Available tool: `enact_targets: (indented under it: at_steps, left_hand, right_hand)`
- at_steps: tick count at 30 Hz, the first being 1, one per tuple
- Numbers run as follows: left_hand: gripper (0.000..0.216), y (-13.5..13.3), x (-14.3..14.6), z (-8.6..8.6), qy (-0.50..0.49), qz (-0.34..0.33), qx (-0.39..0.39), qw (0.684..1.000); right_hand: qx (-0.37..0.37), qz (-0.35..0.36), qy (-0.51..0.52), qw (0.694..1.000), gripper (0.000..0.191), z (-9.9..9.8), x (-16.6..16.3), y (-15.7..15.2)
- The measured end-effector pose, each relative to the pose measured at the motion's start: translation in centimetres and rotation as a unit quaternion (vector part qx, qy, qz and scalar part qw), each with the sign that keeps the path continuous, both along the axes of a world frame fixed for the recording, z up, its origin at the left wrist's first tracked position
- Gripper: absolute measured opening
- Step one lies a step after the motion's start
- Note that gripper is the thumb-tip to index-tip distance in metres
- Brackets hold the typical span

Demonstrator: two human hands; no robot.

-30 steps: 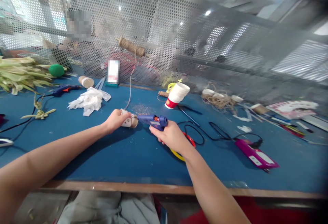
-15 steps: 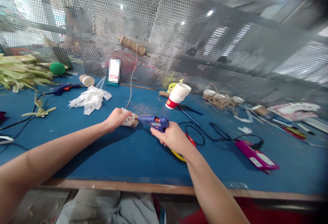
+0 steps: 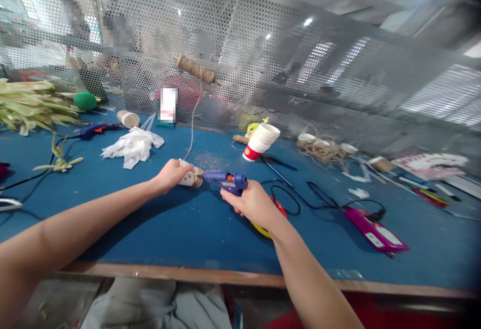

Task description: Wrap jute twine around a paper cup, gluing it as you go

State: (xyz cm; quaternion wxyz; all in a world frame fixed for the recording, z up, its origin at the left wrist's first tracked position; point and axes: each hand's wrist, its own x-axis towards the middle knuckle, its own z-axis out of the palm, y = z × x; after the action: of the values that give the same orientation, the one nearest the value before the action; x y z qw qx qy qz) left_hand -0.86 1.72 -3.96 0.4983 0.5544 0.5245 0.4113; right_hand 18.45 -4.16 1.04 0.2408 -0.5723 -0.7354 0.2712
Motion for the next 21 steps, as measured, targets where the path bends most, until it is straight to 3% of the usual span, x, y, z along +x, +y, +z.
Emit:
enact_targets:
  at_steps: [12, 21]
  left_hand:
    - [0.026, 0.28, -0.01, -0.39, -0.002, 0.004, 0.006, 1.0]
    - [0.025, -0.09, 0.21, 0.23, -0.002, 0.007, 0.0, 1.0]
  right_hand:
    - [-0.016, -0.008, 0.009, 1.0, 0.022, -0.06, -0.03, -0.09]
    - [-0.023, -0.005, 0.004, 1.0, 0.022, -0.08, 0.06, -0.11]
